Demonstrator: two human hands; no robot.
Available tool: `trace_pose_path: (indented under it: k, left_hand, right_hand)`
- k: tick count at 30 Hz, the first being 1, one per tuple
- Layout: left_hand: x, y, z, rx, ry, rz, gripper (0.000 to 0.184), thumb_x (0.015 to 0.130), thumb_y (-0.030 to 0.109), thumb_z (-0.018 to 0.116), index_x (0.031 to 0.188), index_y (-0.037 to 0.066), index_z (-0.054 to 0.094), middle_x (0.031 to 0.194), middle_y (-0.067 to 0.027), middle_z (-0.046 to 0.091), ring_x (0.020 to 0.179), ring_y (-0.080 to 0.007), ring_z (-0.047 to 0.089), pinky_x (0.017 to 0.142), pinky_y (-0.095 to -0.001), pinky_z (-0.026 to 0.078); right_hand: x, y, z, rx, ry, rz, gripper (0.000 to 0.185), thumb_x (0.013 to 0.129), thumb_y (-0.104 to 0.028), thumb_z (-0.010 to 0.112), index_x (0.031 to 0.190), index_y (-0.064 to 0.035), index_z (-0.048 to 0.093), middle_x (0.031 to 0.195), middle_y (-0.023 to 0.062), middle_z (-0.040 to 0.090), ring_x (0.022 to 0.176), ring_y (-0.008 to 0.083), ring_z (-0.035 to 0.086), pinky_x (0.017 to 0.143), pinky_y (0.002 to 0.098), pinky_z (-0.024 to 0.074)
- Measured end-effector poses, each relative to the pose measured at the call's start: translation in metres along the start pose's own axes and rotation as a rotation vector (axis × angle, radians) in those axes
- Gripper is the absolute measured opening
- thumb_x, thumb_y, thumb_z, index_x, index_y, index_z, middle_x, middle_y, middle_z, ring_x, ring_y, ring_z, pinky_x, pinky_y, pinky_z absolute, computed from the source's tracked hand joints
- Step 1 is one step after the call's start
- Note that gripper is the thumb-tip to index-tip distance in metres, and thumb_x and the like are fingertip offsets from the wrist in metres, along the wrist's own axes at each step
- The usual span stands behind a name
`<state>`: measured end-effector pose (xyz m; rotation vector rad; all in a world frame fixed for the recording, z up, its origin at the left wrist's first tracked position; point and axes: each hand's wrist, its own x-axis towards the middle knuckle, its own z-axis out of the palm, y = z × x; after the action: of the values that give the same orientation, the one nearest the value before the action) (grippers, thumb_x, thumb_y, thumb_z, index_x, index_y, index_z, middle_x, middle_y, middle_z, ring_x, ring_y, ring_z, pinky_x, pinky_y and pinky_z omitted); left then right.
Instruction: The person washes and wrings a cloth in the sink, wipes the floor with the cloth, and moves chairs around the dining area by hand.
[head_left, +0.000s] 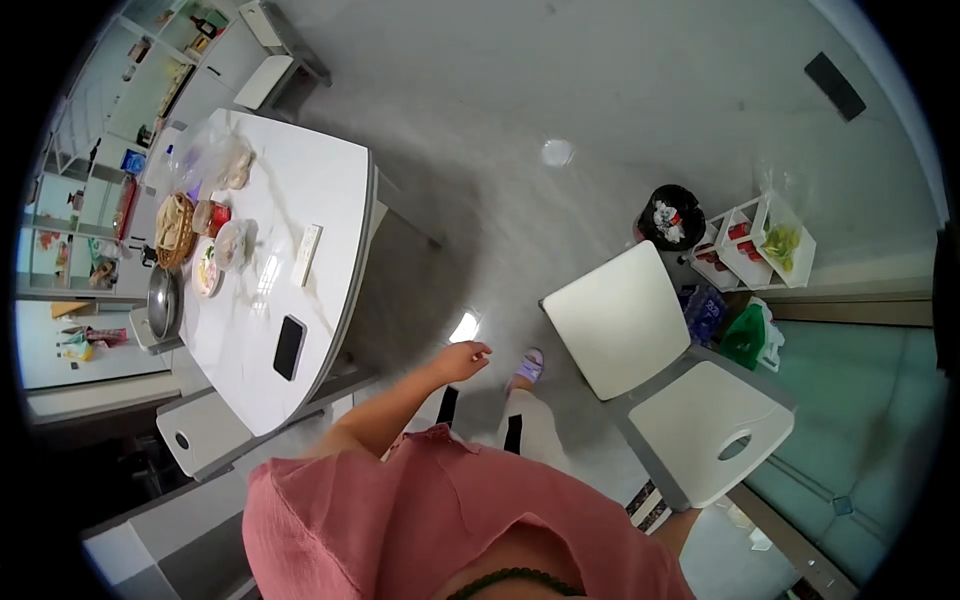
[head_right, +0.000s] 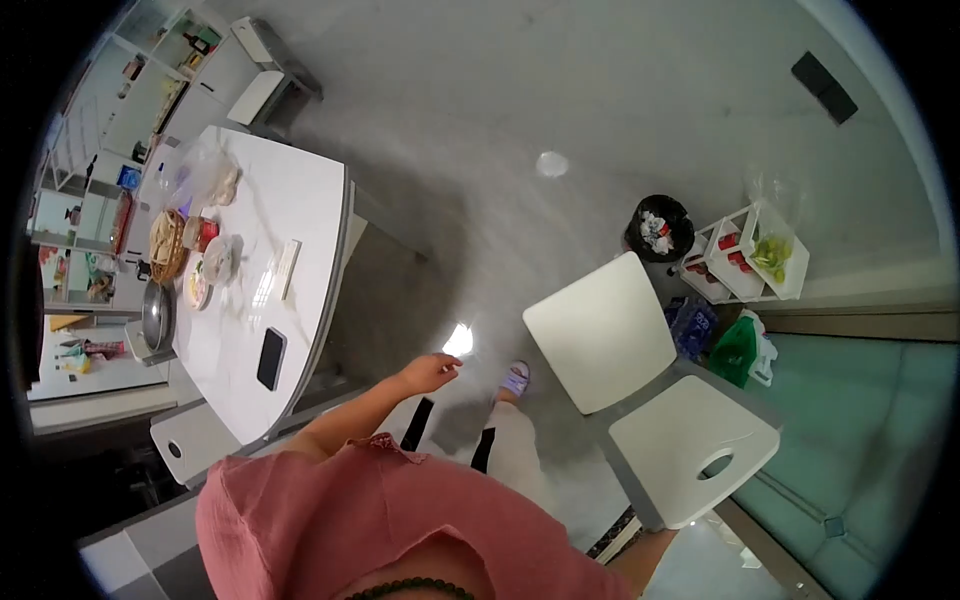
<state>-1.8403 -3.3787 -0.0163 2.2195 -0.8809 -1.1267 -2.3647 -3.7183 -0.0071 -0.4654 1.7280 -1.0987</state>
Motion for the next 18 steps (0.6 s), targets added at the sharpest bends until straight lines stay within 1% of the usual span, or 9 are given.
trace_pose_path:
  k: [2,4,7,10,12,13,14,16,18]
  left_hand:
    - [0.01,0.027,0.001,-0.004,-0.024,0.04,0.028,0.081,0.023,0.057,0.103,0.006,0.06,0.091,-0.0132,0.063,0.082,-0.026,0.062,0.074,-0.0357,0.048]
    - [0.021,0.048,0.0,-0.002,-0.057,0.132,0.029,0.081,0.024,0.056,0.105,0.007,0.059,0.093,-0.0138,0.062,0.082,-0.0272,0.061,0.075,-0.0353,0.048]
    - [0.028,0.067,-0.001,-0.005,-0.083,0.156,0.028,0.082,0.024,0.055,0.105,0.008,0.059,0.094,-0.0143,0.061,0.081,-0.0272,0.06,0.076,-0.0351,0.047]
    - [0.035,0.073,-0.001,0.013,-0.095,0.163,0.027,0.081,0.026,0.054,0.101,0.009,0.061,0.092,-0.0125,0.062,0.081,-0.027,0.06,0.074,-0.036,0.048]
    - [0.047,0.063,0.009,-0.129,-0.145,0.194,0.028,0.08,0.028,0.054,0.099,0.009,0.061,0.09,-0.0117,0.063,0.081,-0.0277,0.06,0.073,-0.0367,0.048]
    - [0.057,0.061,0.014,-0.131,-0.164,0.216,0.029,0.08,0.028,0.053,0.1,0.008,0.061,0.09,-0.0121,0.064,0.083,-0.0276,0.061,0.073,-0.0366,0.048]
    - [0.064,0.066,0.013,-0.141,-0.144,0.219,0.029,0.08,0.028,0.053,0.1,0.008,0.061,0.09,-0.0121,0.064,0.083,-0.0276,0.061,0.073,-0.0366,0.048]
    - [0.077,0.08,0.012,-0.1,-0.249,0.254,0.032,0.08,0.028,0.053,0.102,0.007,0.061,0.093,-0.0121,0.064,0.084,-0.0272,0.061,0.074,-0.0362,0.048]
    - [0.085,0.102,0.007,-0.135,-0.272,0.301,0.032,0.081,0.028,0.053,0.102,0.006,0.061,0.092,-0.0121,0.064,0.084,-0.0272,0.061,0.074,-0.0361,0.048]
  right_hand:
    - [-0.006,-0.028,0.022,0.006,-0.104,-0.007,0.03,0.081,-0.03,0.055,0.099,-0.0054,0.058,0.087,0.0088,0.06,0.083,0.0221,0.057,0.068,0.0369,0.0469]
    - [-0.015,-0.046,0.039,0.011,-0.19,-0.007,0.03,0.081,-0.03,0.054,0.099,-0.0053,0.058,0.088,0.0092,0.059,0.084,0.0226,0.057,0.069,0.0374,0.0467]
    - [-0.036,-0.066,0.048,-0.014,-0.296,0.002,0.031,0.081,-0.03,0.053,0.099,-0.0052,0.058,0.089,0.0098,0.059,0.085,0.0234,0.057,0.071,0.0382,0.0465]
    - [-0.06,-0.079,0.049,-0.068,-0.389,0.019,0.031,0.08,-0.03,0.052,0.099,-0.005,0.058,0.09,0.0103,0.059,0.087,0.0242,0.057,0.073,0.0389,0.0463]
    - [-0.081,-0.085,0.049,-0.109,-0.444,0.031,0.032,0.08,-0.03,0.052,0.099,-0.0049,0.058,0.091,0.0107,0.059,0.088,0.0247,0.056,0.074,0.0394,0.0461]
    - [-0.092,-0.086,0.053,-0.132,-0.481,0.037,0.032,0.08,-0.03,0.052,0.099,-0.0048,0.058,0.092,0.0109,0.059,0.088,0.025,0.056,0.074,0.0397,0.0461]
    - [-0.101,-0.088,0.058,-0.147,-0.51,0.04,0.032,0.08,-0.03,0.051,0.099,-0.0048,0.058,0.092,0.011,0.059,0.088,0.0252,0.056,0.075,0.0399,0.046]
    - [-0.118,-0.091,0.074,-0.172,-0.537,0.034,0.033,0.08,-0.03,0.051,0.099,-0.0047,0.058,0.093,0.0114,0.059,0.089,0.0258,0.056,0.076,0.0404,0.0458]
    - [-0.132,-0.095,0.091,-0.222,-0.533,0.024,0.036,0.08,-0.03,0.049,0.101,-0.0028,0.057,0.098,0.012,0.058,0.092,0.0268,0.055,0.078,0.0404,0.0451]
